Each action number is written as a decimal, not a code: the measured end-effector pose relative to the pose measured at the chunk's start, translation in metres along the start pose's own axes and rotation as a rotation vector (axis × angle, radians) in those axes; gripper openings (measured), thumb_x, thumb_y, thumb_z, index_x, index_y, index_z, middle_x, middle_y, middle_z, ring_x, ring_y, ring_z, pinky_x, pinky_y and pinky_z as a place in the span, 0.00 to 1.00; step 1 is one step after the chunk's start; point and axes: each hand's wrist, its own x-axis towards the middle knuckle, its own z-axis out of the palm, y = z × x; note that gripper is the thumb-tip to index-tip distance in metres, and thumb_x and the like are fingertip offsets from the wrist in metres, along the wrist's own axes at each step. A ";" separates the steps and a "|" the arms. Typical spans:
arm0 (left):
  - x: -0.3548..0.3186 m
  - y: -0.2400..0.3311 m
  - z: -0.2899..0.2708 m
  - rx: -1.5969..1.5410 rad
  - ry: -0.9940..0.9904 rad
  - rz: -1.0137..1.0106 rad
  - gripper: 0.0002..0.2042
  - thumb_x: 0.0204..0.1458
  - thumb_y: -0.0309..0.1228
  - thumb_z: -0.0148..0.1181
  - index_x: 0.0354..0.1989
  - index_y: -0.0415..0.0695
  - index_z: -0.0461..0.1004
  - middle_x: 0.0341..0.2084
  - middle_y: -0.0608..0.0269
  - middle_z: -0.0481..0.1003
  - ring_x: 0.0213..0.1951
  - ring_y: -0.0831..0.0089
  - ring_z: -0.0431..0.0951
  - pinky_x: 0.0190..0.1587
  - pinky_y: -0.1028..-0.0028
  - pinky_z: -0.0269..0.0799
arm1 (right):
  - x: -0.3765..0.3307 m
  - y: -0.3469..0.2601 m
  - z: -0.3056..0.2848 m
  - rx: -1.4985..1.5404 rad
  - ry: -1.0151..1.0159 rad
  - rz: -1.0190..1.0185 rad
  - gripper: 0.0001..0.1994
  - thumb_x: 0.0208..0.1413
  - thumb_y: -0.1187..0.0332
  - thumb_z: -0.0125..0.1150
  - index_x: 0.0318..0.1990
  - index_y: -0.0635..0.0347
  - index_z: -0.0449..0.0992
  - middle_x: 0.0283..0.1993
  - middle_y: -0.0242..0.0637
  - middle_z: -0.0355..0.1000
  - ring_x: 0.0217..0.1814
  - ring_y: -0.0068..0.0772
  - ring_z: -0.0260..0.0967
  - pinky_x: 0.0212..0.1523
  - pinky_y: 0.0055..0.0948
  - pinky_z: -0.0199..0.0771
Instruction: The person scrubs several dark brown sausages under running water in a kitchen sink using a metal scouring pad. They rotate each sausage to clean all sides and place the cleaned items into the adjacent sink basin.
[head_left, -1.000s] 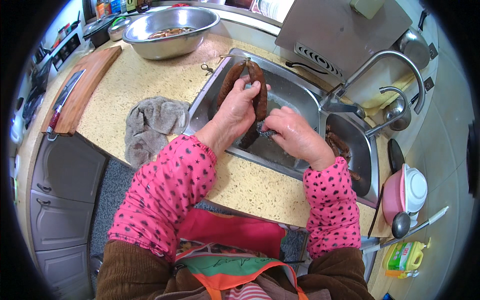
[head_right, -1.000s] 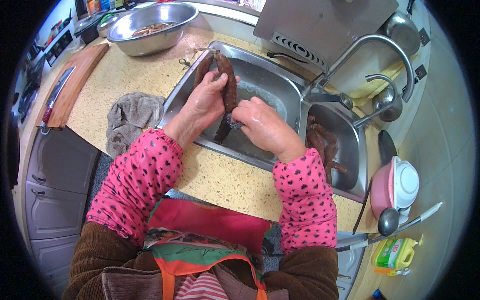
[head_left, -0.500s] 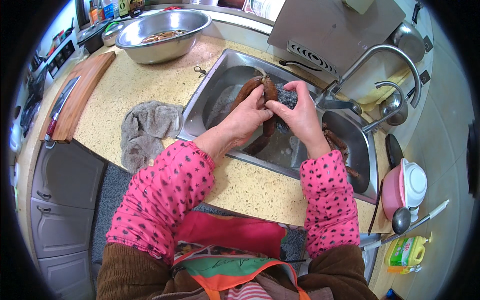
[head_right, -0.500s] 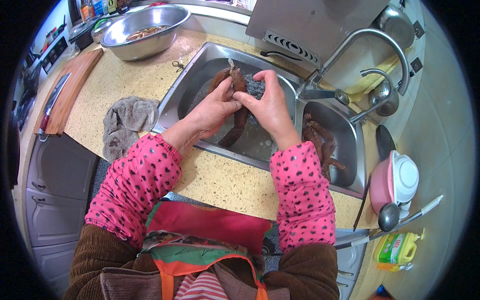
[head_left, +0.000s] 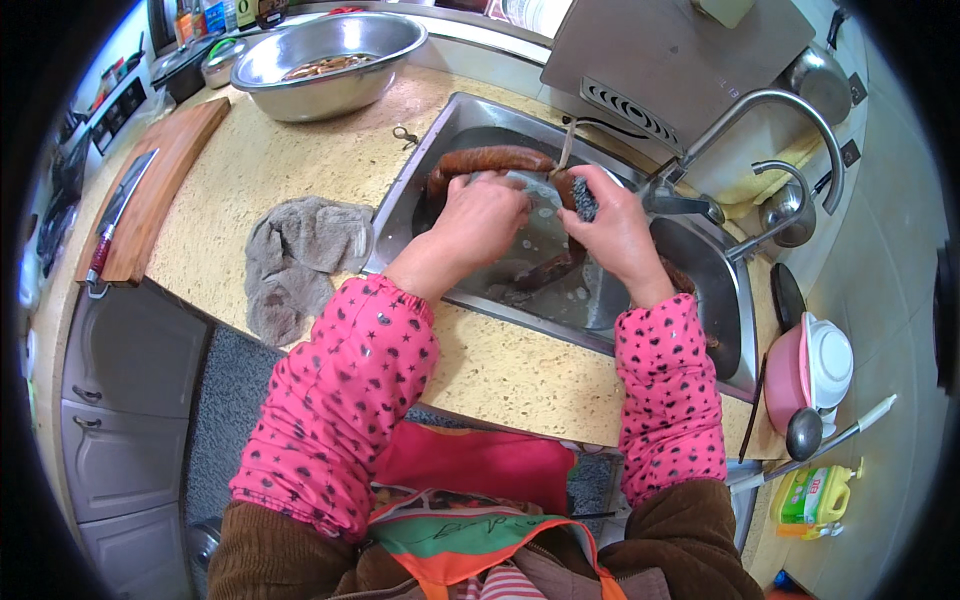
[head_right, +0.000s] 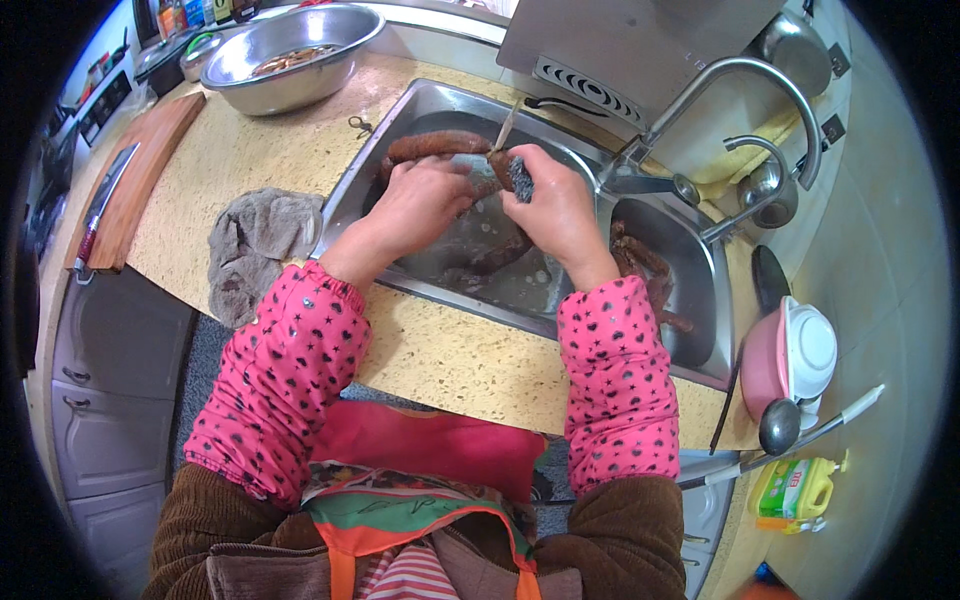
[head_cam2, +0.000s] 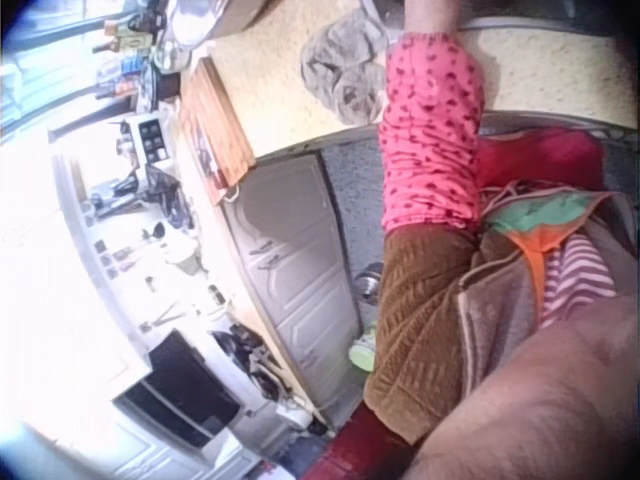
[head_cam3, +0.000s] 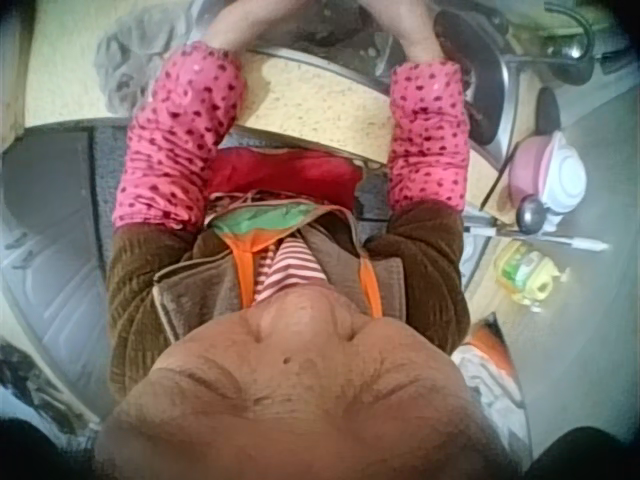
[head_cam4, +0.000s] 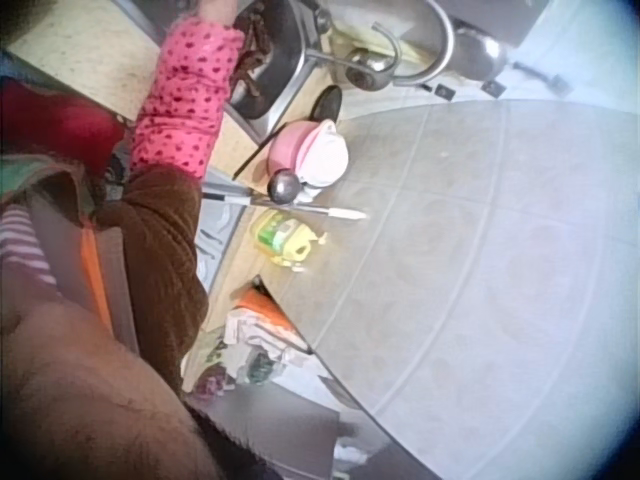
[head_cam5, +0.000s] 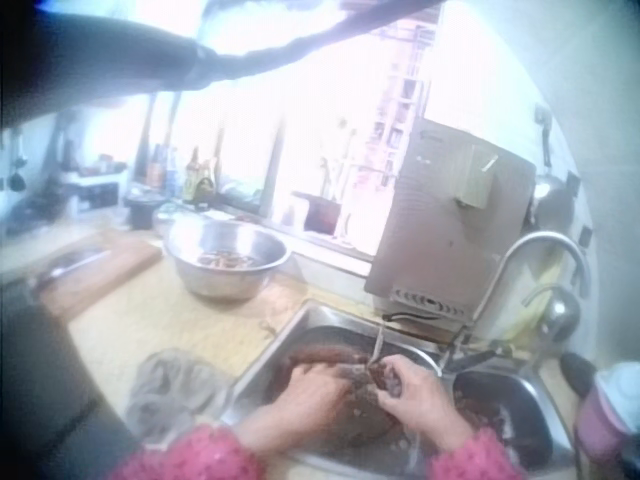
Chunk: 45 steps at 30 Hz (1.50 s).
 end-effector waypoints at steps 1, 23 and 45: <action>0.000 -0.002 -0.005 0.060 -0.096 -0.046 0.13 0.52 0.31 0.59 0.46 0.46 0.76 0.38 0.49 0.77 0.44 0.51 0.77 0.45 0.57 0.72 | -0.002 0.002 0.006 -0.077 -0.058 -0.034 0.21 0.45 0.71 0.66 0.49 0.56 0.72 0.40 0.47 0.74 0.42 0.48 0.73 0.43 0.36 0.74; -0.007 -0.003 -0.012 0.057 -0.182 -0.119 0.11 0.51 0.36 0.57 0.38 0.43 0.76 0.34 0.51 0.78 0.40 0.54 0.79 0.43 0.53 0.72 | -0.001 0.041 0.117 -0.332 -1.100 0.006 0.27 0.36 0.67 0.66 0.51 0.52 0.76 0.49 0.45 0.75 0.55 0.46 0.71 0.55 0.39 0.69; 0.008 0.006 0.005 -0.965 -0.250 -0.150 0.08 0.59 0.26 0.51 0.45 0.39 0.71 0.32 0.66 0.74 0.35 0.77 0.73 0.39 0.75 0.71 | -0.008 0.017 -0.028 1.262 -0.209 0.443 0.16 0.52 0.72 0.62 0.48 0.66 0.70 0.39 0.44 0.76 0.41 0.36 0.77 0.44 0.35 0.79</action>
